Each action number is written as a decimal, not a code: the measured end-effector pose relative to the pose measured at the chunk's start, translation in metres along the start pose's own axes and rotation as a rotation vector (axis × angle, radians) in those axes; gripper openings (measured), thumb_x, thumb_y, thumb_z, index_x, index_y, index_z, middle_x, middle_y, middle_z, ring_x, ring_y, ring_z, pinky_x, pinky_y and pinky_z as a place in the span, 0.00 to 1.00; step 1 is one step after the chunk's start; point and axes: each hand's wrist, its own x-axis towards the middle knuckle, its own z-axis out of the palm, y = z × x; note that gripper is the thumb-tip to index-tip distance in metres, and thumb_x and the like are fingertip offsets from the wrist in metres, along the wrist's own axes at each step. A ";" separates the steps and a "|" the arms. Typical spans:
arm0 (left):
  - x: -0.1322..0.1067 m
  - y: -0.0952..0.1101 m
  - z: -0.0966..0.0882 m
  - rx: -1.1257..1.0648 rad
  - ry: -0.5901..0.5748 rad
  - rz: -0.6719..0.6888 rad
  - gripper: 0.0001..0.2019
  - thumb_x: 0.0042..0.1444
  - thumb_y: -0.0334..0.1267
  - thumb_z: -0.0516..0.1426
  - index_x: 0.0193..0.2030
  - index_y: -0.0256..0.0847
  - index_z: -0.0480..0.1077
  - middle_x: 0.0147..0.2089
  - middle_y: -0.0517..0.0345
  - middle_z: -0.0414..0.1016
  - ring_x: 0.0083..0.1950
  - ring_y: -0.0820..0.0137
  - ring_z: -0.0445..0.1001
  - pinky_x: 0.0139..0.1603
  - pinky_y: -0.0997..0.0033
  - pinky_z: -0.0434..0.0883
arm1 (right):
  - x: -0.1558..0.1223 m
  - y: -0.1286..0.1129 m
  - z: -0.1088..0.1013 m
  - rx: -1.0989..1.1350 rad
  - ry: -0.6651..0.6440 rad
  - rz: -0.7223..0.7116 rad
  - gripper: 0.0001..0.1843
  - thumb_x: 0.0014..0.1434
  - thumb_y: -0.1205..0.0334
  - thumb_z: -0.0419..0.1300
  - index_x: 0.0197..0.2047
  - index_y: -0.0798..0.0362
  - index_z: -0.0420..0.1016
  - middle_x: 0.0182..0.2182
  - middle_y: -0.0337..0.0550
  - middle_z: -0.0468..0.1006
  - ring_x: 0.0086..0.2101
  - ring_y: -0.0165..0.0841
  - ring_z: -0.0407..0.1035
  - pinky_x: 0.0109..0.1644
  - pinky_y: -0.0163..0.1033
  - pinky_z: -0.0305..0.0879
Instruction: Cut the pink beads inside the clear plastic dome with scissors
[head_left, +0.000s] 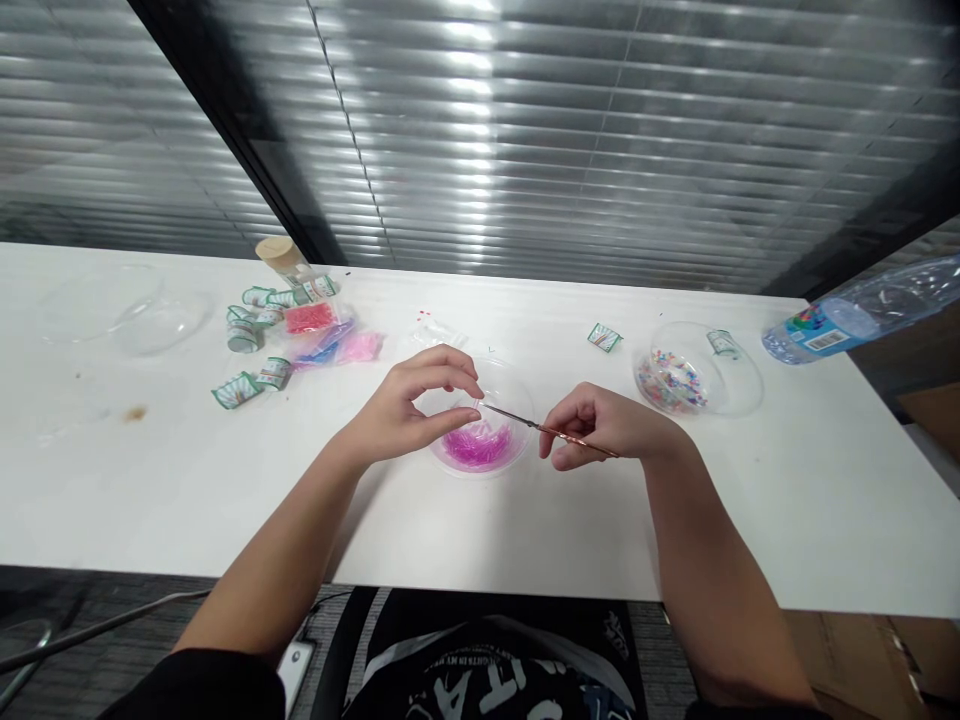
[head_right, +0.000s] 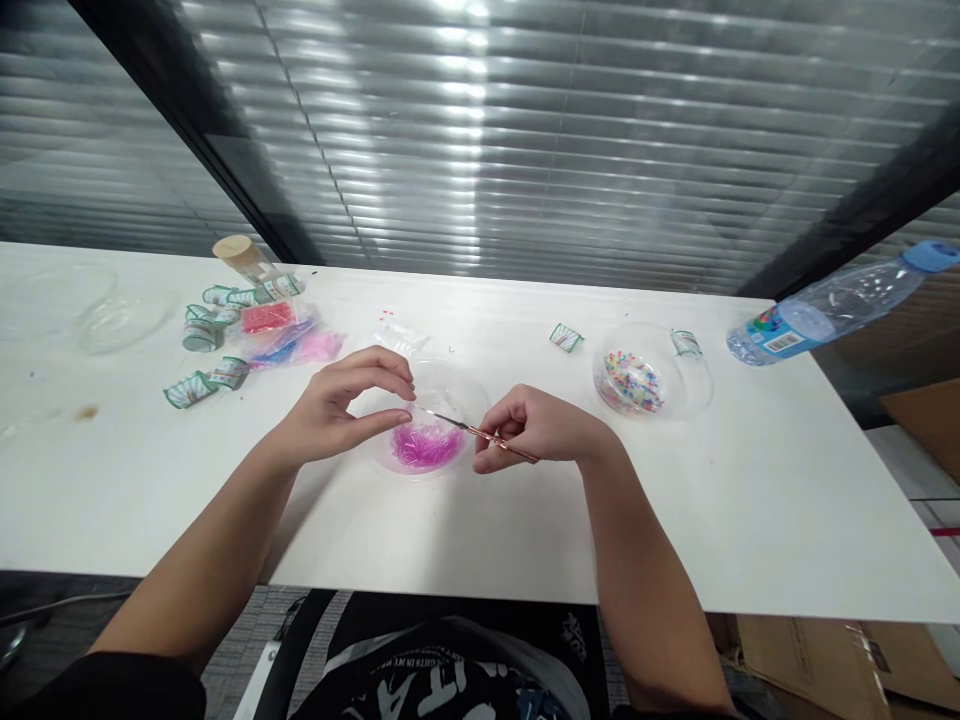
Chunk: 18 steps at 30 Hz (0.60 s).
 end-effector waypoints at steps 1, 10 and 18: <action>0.000 0.000 0.000 0.001 0.000 0.000 0.05 0.56 0.35 0.62 0.40 0.41 0.75 0.41 0.53 0.72 0.43 0.70 0.72 0.45 0.67 0.72 | 0.000 0.000 0.000 -0.003 0.002 0.003 0.17 0.50 0.52 0.69 0.32 0.59 0.80 0.12 0.29 0.59 0.17 0.21 0.48 0.21 0.31 0.49; 0.000 -0.001 0.002 -0.003 -0.025 -0.013 0.05 0.57 0.36 0.62 0.41 0.41 0.75 0.41 0.53 0.72 0.43 0.70 0.72 0.46 0.67 0.72 | -0.002 0.001 -0.001 -0.001 0.005 -0.010 0.17 0.50 0.51 0.69 0.32 0.58 0.80 0.12 0.29 0.58 0.16 0.21 0.48 0.20 0.31 0.47; -0.001 -0.001 0.005 -0.020 -0.055 -0.014 0.06 0.57 0.36 0.61 0.42 0.42 0.76 0.43 0.52 0.73 0.44 0.69 0.73 0.47 0.66 0.72 | 0.003 -0.001 0.004 0.003 -0.007 0.000 0.17 0.50 0.51 0.69 0.33 0.58 0.80 0.12 0.29 0.58 0.17 0.22 0.49 0.22 0.31 0.49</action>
